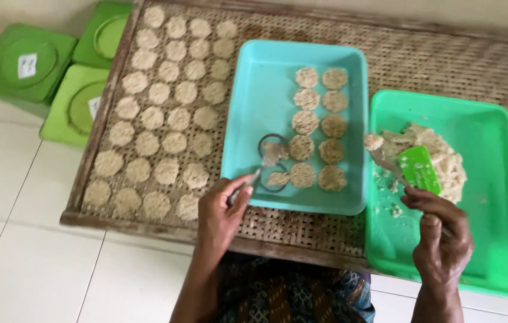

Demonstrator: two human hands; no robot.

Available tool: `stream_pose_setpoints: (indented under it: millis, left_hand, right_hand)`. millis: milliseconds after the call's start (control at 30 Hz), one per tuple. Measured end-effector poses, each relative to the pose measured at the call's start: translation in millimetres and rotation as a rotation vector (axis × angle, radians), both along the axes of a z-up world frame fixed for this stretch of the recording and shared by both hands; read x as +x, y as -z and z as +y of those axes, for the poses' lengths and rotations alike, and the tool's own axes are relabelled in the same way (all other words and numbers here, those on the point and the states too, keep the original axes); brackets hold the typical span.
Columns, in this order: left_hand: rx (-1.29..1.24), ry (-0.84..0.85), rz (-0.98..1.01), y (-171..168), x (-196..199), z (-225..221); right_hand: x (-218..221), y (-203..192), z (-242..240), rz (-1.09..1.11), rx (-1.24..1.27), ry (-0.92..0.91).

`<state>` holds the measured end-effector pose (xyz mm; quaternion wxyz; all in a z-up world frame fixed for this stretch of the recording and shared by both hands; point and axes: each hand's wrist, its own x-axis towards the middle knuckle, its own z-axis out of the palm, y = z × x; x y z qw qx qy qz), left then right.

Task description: Shaping food paste into small circular patties using a metal mold and forks on a tray.

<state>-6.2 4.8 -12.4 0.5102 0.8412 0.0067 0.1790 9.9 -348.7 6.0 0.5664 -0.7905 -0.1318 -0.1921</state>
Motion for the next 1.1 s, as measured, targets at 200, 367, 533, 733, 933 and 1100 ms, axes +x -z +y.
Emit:
stream_pose_setpoints:
  millis: [200,367,533,733,933,1100]
  left_hand:
    - [0.002,-0.148,0.04,-35.1,-26.4,20.3]
    - [0.037,-0.069,-0.058,0.6,-33.8,25.4]
    - [0.049,0.03,0.088,3.5,-35.6,18.1]
    - [0.109,0.051,0.081,5.7,-29.6,8.3]
    - [0.175,0.017,0.146,8.9,-29.4,6.7]
    - [0.194,-0.033,0.203,9.4,-30.1,7.1]
  right_hand:
    - [13.8,-13.5,42.3,0.043,0.006,-0.217]
    - [20.0,1.5,70.2,0.077,-0.184,-0.443]
    - [12.9,-22.3,100.7,0.119,-0.271,-0.328]
    - [15.0,-25.6,110.1,0.102,-0.262,-0.354]
    - [13.2,-26.8,108.9,0.139,-0.227,-0.348]
    - [13.3,-20.6,99.9,0.144,-0.214,-0.338]
